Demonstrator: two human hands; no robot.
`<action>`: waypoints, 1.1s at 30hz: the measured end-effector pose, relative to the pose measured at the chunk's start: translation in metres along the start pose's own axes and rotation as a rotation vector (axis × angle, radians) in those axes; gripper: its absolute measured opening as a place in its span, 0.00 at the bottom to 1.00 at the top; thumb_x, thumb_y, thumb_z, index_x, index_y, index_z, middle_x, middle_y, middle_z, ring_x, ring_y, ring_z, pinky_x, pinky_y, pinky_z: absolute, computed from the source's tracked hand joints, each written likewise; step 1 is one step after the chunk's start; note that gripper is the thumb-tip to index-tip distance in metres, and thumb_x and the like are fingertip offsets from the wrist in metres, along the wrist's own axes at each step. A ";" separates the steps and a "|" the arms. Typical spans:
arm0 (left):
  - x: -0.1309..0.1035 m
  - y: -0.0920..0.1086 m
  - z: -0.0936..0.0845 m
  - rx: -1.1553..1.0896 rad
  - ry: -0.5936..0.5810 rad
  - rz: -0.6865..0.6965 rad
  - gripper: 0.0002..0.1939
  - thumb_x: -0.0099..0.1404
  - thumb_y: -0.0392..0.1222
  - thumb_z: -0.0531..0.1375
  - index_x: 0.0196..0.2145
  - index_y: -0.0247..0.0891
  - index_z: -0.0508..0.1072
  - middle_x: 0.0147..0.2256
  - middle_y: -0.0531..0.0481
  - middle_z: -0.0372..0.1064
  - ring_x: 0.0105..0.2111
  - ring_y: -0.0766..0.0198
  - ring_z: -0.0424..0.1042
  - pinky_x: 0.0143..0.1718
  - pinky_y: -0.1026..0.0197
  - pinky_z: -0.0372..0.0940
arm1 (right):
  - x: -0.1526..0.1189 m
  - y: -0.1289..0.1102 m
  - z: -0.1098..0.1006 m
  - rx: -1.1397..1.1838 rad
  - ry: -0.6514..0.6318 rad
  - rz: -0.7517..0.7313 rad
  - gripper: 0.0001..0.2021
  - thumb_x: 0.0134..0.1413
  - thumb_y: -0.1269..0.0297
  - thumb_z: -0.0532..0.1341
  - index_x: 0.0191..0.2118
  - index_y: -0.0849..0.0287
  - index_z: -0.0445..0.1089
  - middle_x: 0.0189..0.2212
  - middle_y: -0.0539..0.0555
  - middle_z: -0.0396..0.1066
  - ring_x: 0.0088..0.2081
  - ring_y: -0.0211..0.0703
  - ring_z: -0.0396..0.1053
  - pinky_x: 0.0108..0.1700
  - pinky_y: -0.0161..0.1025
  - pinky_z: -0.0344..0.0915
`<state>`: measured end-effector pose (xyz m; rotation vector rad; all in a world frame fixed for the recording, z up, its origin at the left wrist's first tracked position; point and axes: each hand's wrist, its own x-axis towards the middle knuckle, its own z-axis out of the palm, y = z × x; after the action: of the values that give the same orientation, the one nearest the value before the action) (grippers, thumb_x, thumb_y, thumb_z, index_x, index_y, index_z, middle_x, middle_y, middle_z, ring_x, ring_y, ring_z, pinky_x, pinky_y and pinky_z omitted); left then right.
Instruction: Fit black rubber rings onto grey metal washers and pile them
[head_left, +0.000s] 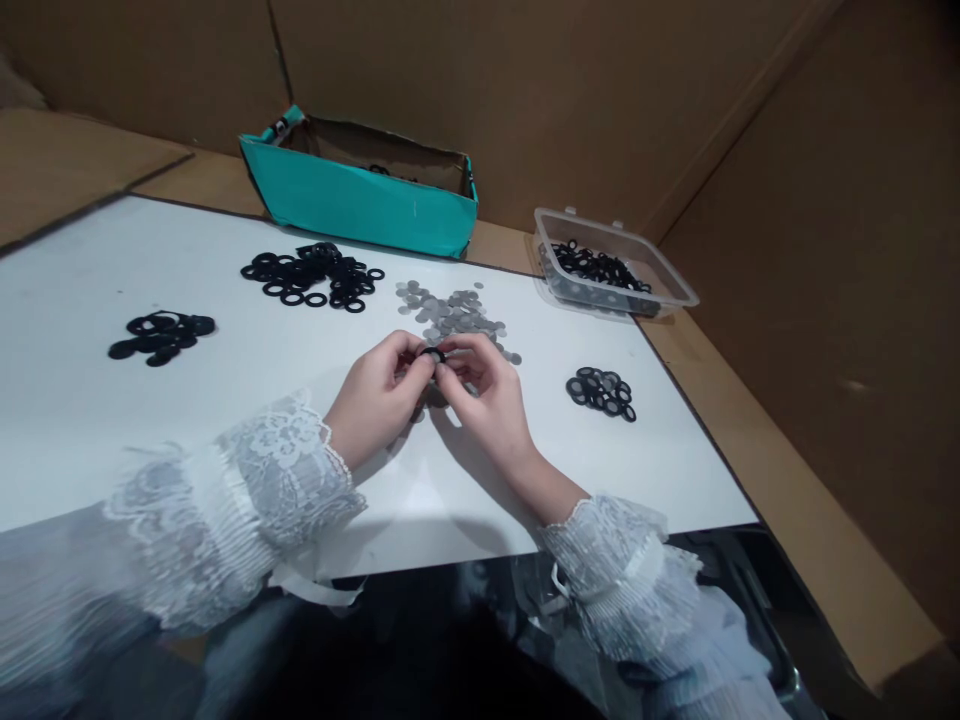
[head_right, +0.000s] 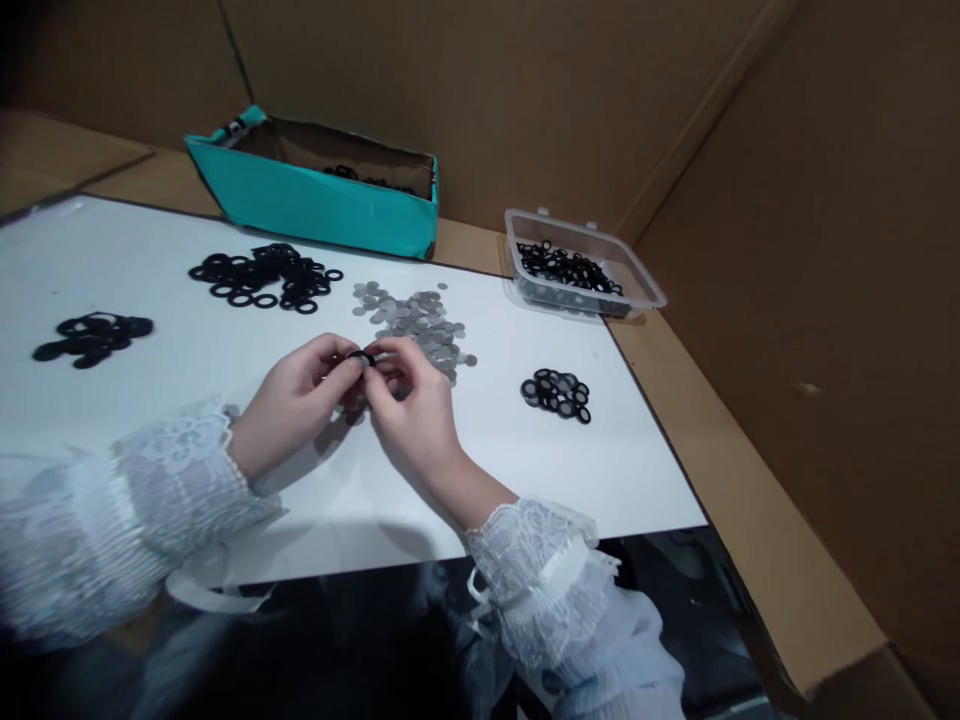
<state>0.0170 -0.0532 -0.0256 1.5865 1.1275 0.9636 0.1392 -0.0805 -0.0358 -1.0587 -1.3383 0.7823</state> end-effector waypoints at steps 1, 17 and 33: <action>0.000 -0.002 0.000 0.030 -0.003 0.010 0.07 0.62 0.44 0.53 0.31 0.38 0.63 0.21 0.55 0.61 0.20 0.66 0.62 0.20 0.64 0.58 | 0.000 0.001 0.000 -0.008 -0.001 -0.002 0.06 0.53 0.74 0.58 0.37 0.56 0.65 0.32 0.50 0.70 0.34 0.37 0.70 0.36 0.35 0.69; 0.006 0.006 -0.008 0.368 -0.167 0.122 0.06 0.62 0.41 0.48 0.27 0.41 0.58 0.24 0.53 0.59 0.27 0.60 0.62 0.30 0.59 0.58 | -0.001 0.002 -0.009 -0.071 -0.090 -0.011 0.06 0.54 0.74 0.56 0.35 0.57 0.68 0.33 0.51 0.71 0.36 0.39 0.69 0.40 0.37 0.67; 0.003 0.003 0.000 0.246 -0.156 0.093 0.07 0.65 0.41 0.45 0.29 0.42 0.55 0.24 0.54 0.57 0.25 0.61 0.61 0.30 0.58 0.58 | 0.000 0.009 -0.008 -0.034 -0.081 -0.019 0.07 0.53 0.71 0.55 0.39 0.57 0.65 0.33 0.52 0.69 0.34 0.39 0.67 0.37 0.36 0.65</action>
<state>0.0183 -0.0511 -0.0228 1.8927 1.1028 0.7667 0.1480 -0.0781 -0.0432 -1.0485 -1.4331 0.7979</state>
